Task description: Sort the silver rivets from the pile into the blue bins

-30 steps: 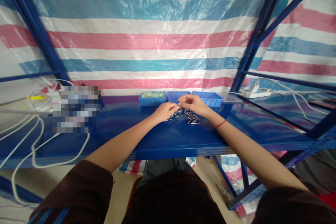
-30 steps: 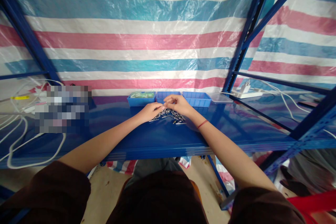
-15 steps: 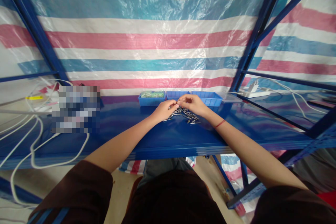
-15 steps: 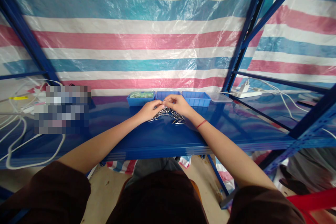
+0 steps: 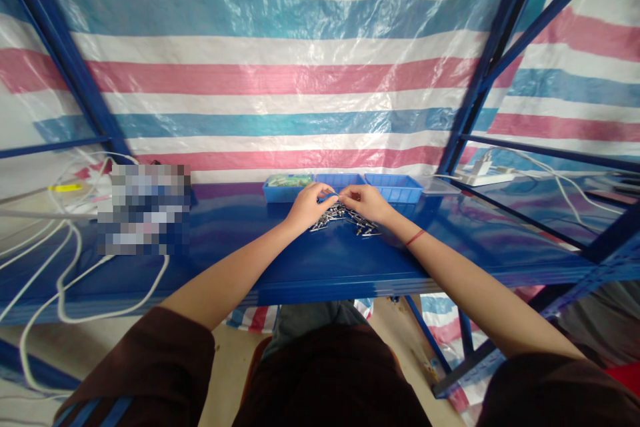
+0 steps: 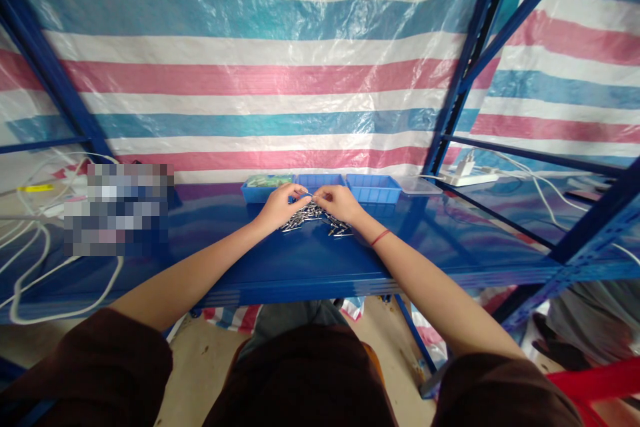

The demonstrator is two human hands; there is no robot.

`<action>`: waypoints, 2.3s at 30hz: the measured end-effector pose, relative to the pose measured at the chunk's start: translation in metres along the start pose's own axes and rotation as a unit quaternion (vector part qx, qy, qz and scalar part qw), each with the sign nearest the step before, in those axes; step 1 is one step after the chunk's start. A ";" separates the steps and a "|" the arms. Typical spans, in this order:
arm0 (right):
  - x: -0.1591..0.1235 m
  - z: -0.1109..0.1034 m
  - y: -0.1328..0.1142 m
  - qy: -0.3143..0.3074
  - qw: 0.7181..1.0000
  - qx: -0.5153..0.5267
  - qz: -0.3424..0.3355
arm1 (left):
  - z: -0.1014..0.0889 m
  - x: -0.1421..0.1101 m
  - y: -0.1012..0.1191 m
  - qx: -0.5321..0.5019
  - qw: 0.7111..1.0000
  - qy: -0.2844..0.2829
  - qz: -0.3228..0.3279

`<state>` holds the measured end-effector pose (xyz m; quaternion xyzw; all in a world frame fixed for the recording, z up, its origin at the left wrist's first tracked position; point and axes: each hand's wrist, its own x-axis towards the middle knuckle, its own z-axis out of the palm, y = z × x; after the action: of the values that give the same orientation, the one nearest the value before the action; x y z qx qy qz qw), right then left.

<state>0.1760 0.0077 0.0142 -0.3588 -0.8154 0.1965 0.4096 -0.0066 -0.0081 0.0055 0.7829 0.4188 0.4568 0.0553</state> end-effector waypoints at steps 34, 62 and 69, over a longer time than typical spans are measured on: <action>0.001 -0.005 0.003 -0.049 0.998 0.030 -0.018 | 0.002 -0.002 0.000 0.069 0.995 -0.064 0.014; -0.001 -0.005 -0.007 0.035 0.998 0.041 -0.027 | -0.003 -0.002 0.006 0.042 0.999 -0.003 -0.001; 0.000 -0.003 0.000 0.027 0.999 -0.021 0.008 | -0.002 -0.002 0.005 0.037 0.999 -0.010 -0.005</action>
<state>0.1784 0.0074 0.0163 -0.3794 -0.8051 0.1728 0.4220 -0.0054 -0.0133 0.0073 0.7868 0.4391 0.4324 0.0329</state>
